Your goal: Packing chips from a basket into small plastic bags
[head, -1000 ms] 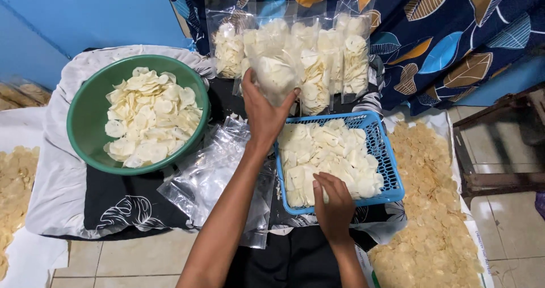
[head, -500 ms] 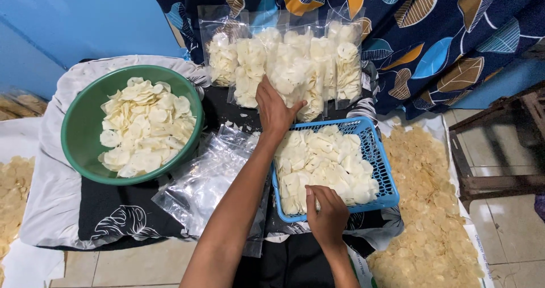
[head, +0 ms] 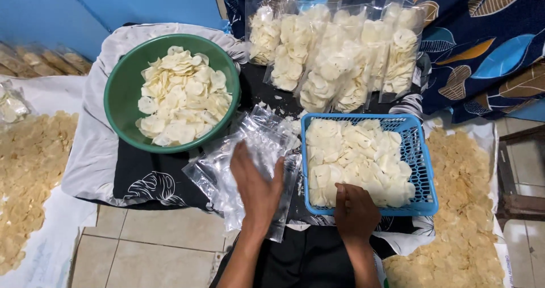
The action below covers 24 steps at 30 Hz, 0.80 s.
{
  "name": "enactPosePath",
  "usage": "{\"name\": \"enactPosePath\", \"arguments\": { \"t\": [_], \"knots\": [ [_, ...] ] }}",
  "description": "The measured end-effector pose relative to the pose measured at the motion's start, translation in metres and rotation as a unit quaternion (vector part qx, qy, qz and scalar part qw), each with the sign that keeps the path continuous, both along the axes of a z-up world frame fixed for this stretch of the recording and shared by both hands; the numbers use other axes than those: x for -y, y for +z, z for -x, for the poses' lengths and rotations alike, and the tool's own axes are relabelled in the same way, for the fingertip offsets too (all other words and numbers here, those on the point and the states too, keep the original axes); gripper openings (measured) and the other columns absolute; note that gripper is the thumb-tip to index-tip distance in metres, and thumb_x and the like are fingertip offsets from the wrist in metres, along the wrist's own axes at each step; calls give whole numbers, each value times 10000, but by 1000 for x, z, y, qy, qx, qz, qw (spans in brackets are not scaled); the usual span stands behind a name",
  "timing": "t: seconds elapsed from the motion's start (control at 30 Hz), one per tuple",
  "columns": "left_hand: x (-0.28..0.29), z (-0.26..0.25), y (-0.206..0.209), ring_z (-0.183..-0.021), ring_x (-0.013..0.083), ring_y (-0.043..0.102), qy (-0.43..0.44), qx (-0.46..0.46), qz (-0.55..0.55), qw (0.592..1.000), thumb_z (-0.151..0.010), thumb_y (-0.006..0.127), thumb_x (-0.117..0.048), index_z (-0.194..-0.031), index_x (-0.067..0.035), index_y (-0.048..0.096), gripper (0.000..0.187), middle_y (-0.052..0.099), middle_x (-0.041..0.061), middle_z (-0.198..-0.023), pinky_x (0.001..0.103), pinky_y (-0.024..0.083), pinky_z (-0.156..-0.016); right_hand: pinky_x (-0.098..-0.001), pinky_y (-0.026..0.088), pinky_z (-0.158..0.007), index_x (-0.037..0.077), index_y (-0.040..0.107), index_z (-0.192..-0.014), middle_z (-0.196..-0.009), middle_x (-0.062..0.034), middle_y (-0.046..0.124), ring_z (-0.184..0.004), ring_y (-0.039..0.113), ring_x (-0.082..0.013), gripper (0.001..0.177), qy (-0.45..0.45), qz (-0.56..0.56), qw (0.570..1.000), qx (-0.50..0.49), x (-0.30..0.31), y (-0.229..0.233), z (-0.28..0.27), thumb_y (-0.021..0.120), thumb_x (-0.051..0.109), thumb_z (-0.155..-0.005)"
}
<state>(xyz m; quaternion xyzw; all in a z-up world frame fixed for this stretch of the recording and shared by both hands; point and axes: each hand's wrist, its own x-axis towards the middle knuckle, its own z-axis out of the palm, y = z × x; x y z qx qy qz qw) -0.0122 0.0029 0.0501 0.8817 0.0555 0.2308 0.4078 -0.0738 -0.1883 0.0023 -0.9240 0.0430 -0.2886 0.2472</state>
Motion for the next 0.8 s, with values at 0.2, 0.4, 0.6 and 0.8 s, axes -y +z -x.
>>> {"name": "enactPosePath", "arguments": {
  "t": [0.2, 0.4, 0.6, 0.8],
  "knots": [
    [-69, 20, -56, -946, 396, 575, 94, -186, -189, 960, -721, 869, -400, -1490, 185, 268, 1139, 570, 281, -1144, 453, 479, -850, -336, 490, -603, 53, 749, -962, -919, -56, 739, -669, 635, -229, 127, -20, 0, 999, -29, -4, 1, 2, 687, 164, -970],
    [-81, 10, -35, -758, 245, 616, 90, -125, 9, 988, -810, 794, -126, -1157, -16, 604, 411, 654, 68, -856, 380, 504, -720, -320, 483, -601, 102, 745, -971, -889, -16, 712, -650, 598, -194, 110, -20, -23, 998, -59, -8, -5, 13, 679, 187, -951],
    [-73, 20, 44, -615, 137, 578, 56, -46, 126, 989, -889, 697, -105, -958, -8, 755, 132, 710, 31, -756, 262, 447, -535, -334, 514, -738, 104, 746, -958, -968, -14, 735, -831, 659, -219, 118, -14, -21, 998, -56, -9, -2, 17, 689, 206, -947],
    [-67, 18, 111, -692, 202, 569, -252, 18, -11, 967, -929, 605, -56, -938, -14, 668, 76, 668, 65, -875, 318, 461, -724, -403, 477, -1038, -44, 441, -1452, -1467, -200, 540, -1263, 590, -305, 595, 119, -232, 963, -60, -18, 104, 6, 600, 211, -938]
  ]
}}
